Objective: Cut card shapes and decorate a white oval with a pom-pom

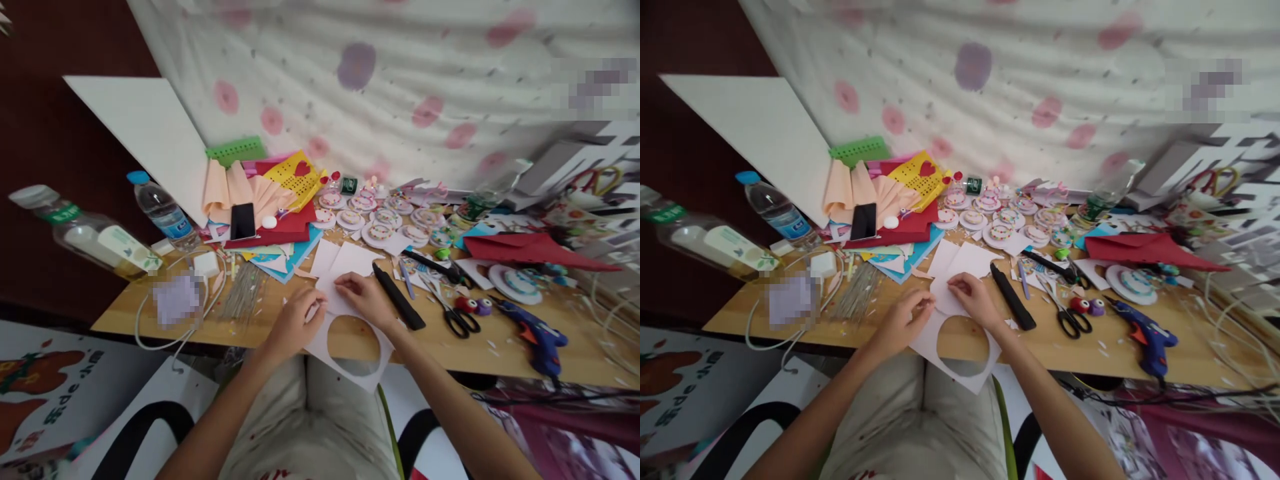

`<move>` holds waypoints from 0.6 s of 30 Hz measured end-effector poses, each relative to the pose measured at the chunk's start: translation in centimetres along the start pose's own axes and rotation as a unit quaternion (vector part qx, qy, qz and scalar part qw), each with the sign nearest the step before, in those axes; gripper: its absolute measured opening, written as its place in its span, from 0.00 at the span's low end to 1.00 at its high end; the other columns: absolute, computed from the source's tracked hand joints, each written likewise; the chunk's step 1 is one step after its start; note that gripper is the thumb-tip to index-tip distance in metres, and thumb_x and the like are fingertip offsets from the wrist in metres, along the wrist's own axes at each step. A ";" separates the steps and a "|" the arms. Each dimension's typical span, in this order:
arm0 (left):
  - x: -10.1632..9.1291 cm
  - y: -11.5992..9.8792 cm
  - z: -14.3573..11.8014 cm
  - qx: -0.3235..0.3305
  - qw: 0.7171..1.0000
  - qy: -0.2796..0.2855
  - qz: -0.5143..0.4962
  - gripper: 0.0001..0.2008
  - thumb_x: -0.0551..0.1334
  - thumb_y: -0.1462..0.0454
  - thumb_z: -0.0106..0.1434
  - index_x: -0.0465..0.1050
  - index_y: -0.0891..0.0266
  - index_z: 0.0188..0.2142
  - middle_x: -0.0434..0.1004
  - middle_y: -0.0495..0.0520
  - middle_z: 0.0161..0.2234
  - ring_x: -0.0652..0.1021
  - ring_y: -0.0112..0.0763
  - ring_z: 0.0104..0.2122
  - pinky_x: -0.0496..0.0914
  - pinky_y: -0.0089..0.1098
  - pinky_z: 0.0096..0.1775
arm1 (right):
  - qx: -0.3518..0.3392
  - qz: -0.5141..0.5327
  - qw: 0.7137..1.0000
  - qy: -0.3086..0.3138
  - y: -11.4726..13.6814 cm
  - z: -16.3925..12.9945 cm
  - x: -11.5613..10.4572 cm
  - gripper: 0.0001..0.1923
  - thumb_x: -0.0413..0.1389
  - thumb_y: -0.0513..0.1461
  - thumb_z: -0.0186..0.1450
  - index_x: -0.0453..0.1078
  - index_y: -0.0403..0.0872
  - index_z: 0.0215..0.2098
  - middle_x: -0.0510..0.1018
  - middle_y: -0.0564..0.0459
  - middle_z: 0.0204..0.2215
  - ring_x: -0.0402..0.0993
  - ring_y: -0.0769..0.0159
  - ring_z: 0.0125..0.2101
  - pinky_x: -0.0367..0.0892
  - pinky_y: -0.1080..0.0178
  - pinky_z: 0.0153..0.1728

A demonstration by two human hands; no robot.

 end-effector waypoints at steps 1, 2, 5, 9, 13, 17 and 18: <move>0.5 0.5 0.7 0.011 1.000 0.006 0.011 0.08 0.55 0.66 0.65 0.71 0.61 0.41 0.73 0.56 0.40 0.74 0.37 0.43 0.69 0.38 0.47 | 0.009 0.006 1.000 -0.002 -0.1 -0.1 0.0 0.12 0.56 0.47 0.65 0.72 0.46 0.39 0.79 0.48 0.35 0.75 0.64 0.33 0.72 0.60 0.36; 1.0 1.1 1.4 0.020 1.000 0.011 0.020 0.09 0.55 0.66 0.64 0.71 0.61 0.43 0.72 0.58 0.44 0.73 0.39 0.47 0.68 0.41 0.50 | 0.019 0.011 1.000 -0.004 -0.2 -0.1 -0.1 0.13 0.56 0.47 0.65 0.73 0.46 0.40 0.79 0.48 0.36 0.75 0.64 0.34 0.72 0.59 0.37; 2.3 2.8 2.5 0.039 0.998 0.027 0.040 0.16 0.58 0.67 0.63 0.68 0.61 0.50 0.69 0.60 0.53 0.68 0.43 0.56 0.62 0.47 0.59 | 0.048 0.022 0.999 -0.011 -0.4 -0.4 -0.3 0.13 0.57 0.47 0.65 0.74 0.48 0.42 0.79 0.49 0.39 0.74 0.63 0.37 0.70 0.58 0.41; 3.2 4.1 2.4 0.056 0.996 0.033 0.055 0.21 0.59 0.65 0.64 0.62 0.61 0.56 0.65 0.62 0.58 0.64 0.44 0.60 0.58 0.50 0.62 | 0.075 0.041 0.996 -0.029 -0.5 -0.6 -0.4 0.11 0.58 0.46 0.64 0.74 0.49 0.41 0.78 0.50 0.37 0.74 0.63 0.36 0.71 0.59 0.40; 3.2 4.6 1.9 0.059 0.994 0.008 0.094 0.26 0.61 0.63 0.64 0.56 0.61 0.59 0.58 0.64 0.62 0.59 0.45 0.63 0.58 0.50 0.62 | 0.082 0.064 0.994 -0.045 -0.6 -0.7 -0.3 0.10 0.59 0.46 0.64 0.74 0.49 0.39 0.77 0.51 0.35 0.73 0.65 0.33 0.72 0.61 0.36; 3.4 4.9 1.9 0.045 0.993 0.021 0.105 0.36 0.67 0.60 0.59 0.51 0.59 0.62 0.58 0.65 0.63 0.61 0.48 0.63 0.61 0.52 0.61 | 0.095 0.078 0.992 -0.040 -0.7 -0.6 -0.4 0.11 0.59 0.47 0.64 0.72 0.50 0.39 0.77 0.52 0.33 0.74 0.65 0.32 0.73 0.61 0.35; 3.4 5.0 1.9 0.040 0.994 0.024 0.102 0.38 0.68 0.58 0.58 0.50 0.58 0.62 0.58 0.66 0.62 0.62 0.49 0.62 0.62 0.52 0.60 | 0.099 0.083 0.991 -0.037 -0.6 -0.6 -0.4 0.11 0.59 0.47 0.63 0.72 0.50 0.39 0.77 0.52 0.33 0.74 0.65 0.32 0.73 0.61 0.35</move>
Point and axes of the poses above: each hand's wrist, its own z-axis towards the middle knuckle, its own x-axis out of the palm, y = z × x, the point moved 1 cm from there along z, towards the middle knuckle
